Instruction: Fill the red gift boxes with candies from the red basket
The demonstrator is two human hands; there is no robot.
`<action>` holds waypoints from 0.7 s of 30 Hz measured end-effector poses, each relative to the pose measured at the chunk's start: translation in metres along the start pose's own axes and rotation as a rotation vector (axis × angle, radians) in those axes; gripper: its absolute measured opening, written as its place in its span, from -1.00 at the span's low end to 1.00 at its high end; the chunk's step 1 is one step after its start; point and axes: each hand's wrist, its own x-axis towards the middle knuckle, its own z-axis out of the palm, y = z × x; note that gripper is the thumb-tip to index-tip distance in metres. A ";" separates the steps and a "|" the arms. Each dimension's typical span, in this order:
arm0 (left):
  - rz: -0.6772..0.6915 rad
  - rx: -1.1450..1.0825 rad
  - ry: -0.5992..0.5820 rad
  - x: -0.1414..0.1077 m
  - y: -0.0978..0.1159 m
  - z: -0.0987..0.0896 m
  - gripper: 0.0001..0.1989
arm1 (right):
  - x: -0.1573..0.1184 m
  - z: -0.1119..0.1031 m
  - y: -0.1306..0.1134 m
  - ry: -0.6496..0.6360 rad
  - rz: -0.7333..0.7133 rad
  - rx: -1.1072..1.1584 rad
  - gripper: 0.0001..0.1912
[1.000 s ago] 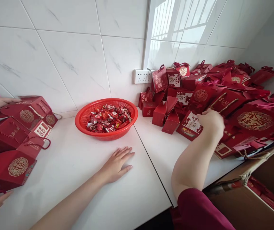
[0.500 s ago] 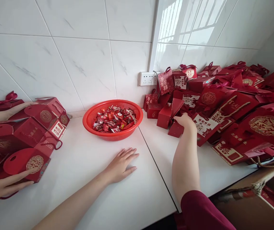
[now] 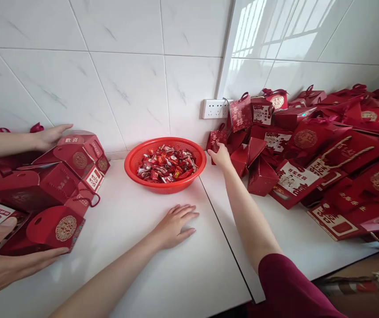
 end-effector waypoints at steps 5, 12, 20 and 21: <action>-0.008 -0.010 0.036 0.004 0.001 0.000 -0.53 | 0.027 0.038 0.016 0.090 0.227 -0.072 -0.10; -0.058 -0.031 0.131 0.011 -0.006 0.005 -0.57 | 0.047 0.034 0.038 0.113 0.367 -0.123 -0.18; -0.064 -0.053 0.165 0.012 -0.005 0.008 -0.60 | 0.048 0.021 0.037 -0.010 0.469 -0.142 -0.27; -0.065 -0.054 0.169 0.012 -0.005 0.008 -0.60 | 0.044 0.020 0.035 -0.012 0.452 -0.148 -0.33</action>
